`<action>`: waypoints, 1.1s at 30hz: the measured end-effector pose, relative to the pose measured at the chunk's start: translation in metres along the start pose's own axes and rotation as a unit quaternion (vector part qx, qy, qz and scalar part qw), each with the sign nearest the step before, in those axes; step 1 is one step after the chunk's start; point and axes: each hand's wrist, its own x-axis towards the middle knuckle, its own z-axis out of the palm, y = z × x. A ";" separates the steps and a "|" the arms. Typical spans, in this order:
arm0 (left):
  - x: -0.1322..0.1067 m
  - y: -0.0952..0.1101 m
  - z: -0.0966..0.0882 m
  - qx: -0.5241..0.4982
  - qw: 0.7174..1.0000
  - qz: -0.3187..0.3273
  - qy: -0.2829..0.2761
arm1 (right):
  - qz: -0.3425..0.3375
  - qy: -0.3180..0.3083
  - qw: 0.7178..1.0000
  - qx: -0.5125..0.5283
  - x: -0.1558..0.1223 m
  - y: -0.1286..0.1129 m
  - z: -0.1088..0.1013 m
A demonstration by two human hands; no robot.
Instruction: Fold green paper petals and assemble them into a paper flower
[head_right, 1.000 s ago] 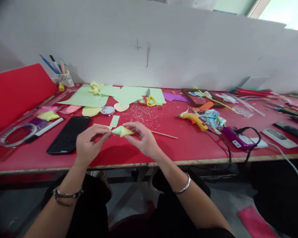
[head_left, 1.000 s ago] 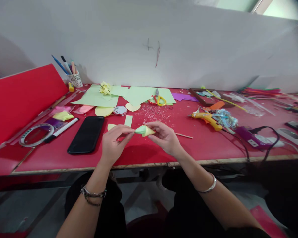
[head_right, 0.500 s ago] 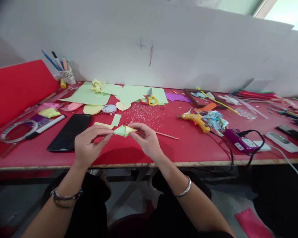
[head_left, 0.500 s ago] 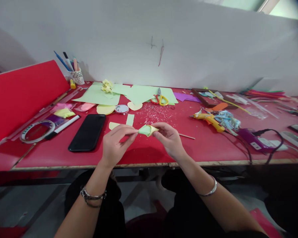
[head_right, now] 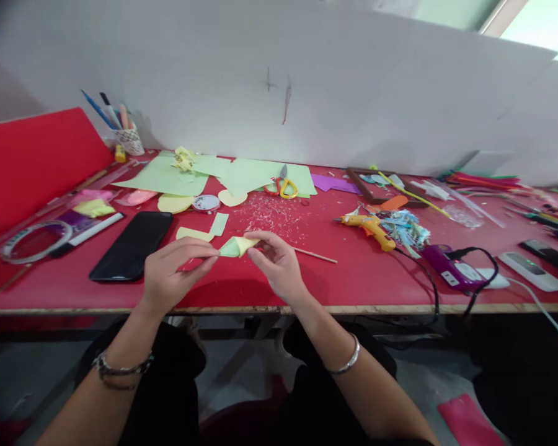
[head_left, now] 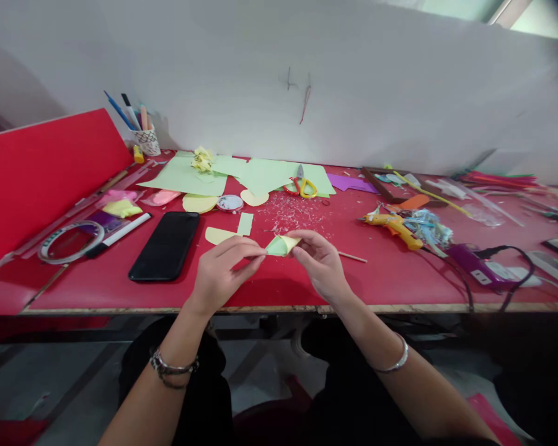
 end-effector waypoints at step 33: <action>0.000 0.002 0.004 0.032 0.996 0.057 -0.061 | 0.020 0.005 1.000 0.017 -0.002 -0.005 0.001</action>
